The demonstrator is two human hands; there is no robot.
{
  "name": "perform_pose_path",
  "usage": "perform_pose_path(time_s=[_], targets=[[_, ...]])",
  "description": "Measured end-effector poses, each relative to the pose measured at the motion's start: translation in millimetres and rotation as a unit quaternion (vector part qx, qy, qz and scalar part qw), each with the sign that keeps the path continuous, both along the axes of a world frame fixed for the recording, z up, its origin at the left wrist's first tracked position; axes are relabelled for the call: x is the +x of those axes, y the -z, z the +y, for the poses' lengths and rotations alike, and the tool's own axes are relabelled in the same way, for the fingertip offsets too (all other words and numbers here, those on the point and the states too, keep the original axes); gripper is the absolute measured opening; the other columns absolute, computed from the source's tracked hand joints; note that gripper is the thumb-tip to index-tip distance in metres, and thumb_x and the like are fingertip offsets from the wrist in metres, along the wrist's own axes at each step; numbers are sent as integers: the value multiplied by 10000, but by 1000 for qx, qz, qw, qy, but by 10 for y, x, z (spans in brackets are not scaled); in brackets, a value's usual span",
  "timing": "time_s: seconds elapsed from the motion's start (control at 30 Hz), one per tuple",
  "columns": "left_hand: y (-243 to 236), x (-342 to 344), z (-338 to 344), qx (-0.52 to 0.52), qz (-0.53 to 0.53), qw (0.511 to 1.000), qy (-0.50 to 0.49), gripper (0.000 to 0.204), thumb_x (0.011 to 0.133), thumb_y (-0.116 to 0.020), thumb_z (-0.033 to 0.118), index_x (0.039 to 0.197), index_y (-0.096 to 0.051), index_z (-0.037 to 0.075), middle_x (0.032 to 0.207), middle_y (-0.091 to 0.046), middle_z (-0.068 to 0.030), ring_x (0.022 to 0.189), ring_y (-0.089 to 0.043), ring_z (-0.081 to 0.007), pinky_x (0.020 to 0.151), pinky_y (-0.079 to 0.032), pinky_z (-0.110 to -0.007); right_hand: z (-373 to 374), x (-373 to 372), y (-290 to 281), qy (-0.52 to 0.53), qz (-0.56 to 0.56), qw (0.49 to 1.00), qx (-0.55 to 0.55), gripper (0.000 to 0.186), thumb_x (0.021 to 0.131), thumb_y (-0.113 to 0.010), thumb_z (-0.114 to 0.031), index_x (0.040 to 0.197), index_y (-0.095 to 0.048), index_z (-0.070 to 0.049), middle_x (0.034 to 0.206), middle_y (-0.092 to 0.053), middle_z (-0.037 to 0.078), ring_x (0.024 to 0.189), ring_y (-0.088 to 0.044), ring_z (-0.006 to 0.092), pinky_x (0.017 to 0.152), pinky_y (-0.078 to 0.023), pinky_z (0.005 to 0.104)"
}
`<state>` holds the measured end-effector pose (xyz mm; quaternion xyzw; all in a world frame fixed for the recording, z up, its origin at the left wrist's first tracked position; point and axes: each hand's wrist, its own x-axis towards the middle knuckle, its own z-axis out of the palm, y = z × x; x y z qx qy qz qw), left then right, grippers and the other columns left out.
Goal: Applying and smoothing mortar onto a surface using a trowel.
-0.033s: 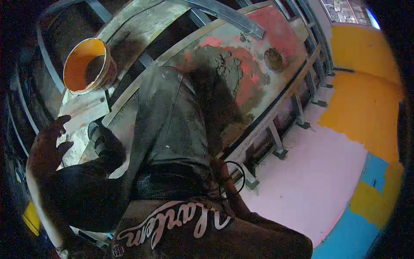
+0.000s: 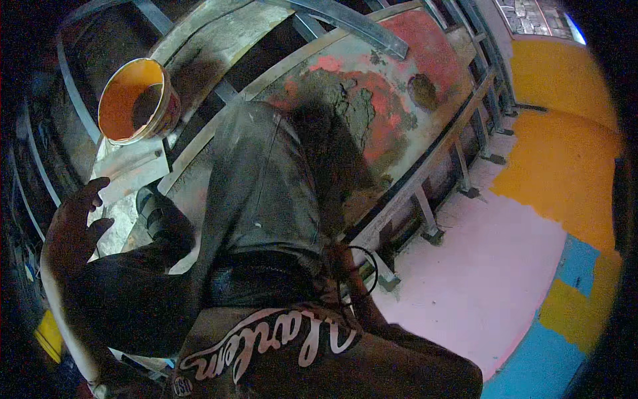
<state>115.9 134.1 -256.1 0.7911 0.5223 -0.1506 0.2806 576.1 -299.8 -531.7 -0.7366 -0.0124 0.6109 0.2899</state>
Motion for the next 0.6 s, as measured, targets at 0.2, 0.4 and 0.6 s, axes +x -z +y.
perform_pose_path(time_s=[0.2, 0.4, 0.6], targets=[[-32, 50, 15, -5, -5, 1000, -18, 647, 825, -780, 95, 1419, -529, 158, 1092, -652, -138, 1048, -636, -321, 966, -510, -439, 1794, 701, 555, -52, -137, 980, 136, 388, 1068, -500, -422, 1152, -631, -67, 737, -611, 73, 585, -640, 213, 512, -543, 359], [-115, 140, 34, 24, -27, 998, 47, 632, 847, -753, 82, 1428, -513, 155, 1085, -652, -130, 1032, -634, -315, 956, -507, -448, 2438, 887, 16, 16, -141, 945, 296, 365, 1069, -512, -399, 1137, -626, -60, 736, -614, 78, 583, -643, 212, 515, -545, 353], [-57, 125, 60, -17, -16, 1000, 1, 647, 830, -768, 68, 1422, -525, 158, 1099, -651, -126, 1044, -628, -307, 968, -505, -435, 2091, 643, -1023, 73, -366, 826, 422, 195, 1052, -581, -225, 1075, -563, -32, 729, -581, 68, 572, -605, 160, 530, -536, 313]])
